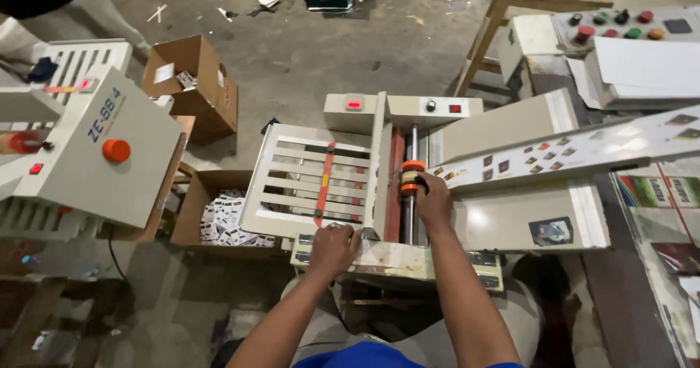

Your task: Operating a paper folding machine to process printed brochures and clearing folded output into boxes.

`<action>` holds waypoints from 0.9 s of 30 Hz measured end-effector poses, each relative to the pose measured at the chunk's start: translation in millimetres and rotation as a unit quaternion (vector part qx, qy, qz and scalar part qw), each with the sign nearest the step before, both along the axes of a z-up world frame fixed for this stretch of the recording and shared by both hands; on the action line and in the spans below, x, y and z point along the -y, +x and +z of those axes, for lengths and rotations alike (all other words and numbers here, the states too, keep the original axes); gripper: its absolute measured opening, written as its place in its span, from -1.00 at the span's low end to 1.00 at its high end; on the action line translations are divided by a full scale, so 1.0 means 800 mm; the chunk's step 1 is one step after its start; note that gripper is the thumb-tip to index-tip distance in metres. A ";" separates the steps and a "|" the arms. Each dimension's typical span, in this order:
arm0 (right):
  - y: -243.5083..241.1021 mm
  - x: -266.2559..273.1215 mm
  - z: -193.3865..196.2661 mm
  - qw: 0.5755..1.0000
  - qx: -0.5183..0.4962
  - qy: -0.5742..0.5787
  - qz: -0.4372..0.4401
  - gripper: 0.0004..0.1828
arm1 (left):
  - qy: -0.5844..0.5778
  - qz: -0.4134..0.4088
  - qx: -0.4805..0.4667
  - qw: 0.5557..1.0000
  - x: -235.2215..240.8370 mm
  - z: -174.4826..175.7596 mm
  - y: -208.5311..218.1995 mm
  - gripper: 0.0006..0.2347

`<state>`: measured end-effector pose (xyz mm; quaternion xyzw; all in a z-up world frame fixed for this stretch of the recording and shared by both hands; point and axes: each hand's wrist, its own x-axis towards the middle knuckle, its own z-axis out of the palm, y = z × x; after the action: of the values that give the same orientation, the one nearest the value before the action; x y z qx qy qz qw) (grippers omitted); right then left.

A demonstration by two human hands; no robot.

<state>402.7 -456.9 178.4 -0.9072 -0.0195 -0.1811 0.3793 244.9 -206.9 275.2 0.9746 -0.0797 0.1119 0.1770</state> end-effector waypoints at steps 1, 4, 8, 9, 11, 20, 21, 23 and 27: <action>0.003 0.001 -0.006 1.000 0.012 -0.013 0.000 -0.58 | 0.002 0.000 -0.016 1.000 -0.001 0.001 0.000 -0.70; -0.006 0.001 0.004 1.000 -0.005 0.010 -0.004 -0.58 | 0.004 0.009 -0.030 0.999 0.004 -0.004 0.001 -0.68; 0.001 0.004 -0.009 1.000 0.011 -0.024 0.003 -0.62 | 0.012 0.003 -0.050 0.999 0.001 0.009 -0.002 -0.68; -0.003 0.004 -0.003 0.999 0.034 -0.020 0.012 -0.62 | 0.014 0.001 -0.055 0.998 0.000 0.009 -0.001 -0.68; -0.004 0.001 0.002 0.998 0.051 -0.016 0.016 -0.62 | 0.016 -0.005 -0.064 0.998 -0.003 0.006 0.000 -0.68; 0.000 0.003 -0.006 0.998 0.058 0.012 0.008 -0.57 | 0.010 -0.017 -0.028 0.999 -0.002 0.002 0.003 -0.71; -0.004 0.003 0.001 0.999 0.046 0.017 0.007 -0.57 | 0.027 -0.012 -0.026 0.999 -0.002 -0.003 0.003 -0.71; -0.007 -0.002 0.008 0.999 0.033 0.024 0.009 -0.57 | 0.045 -0.003 -0.024 0.999 -0.004 -0.009 0.003 -0.70; -0.005 -0.004 0.002 0.999 0.022 0.023 0.002 -0.58 | 0.054 0.006 -0.037 0.998 -0.004 -0.006 0.000 -0.67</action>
<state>399.1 -453.6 180.3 -0.8939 -0.0252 -0.2006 0.4001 245.1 -203.8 270.4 0.9866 -0.0737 0.0726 0.1262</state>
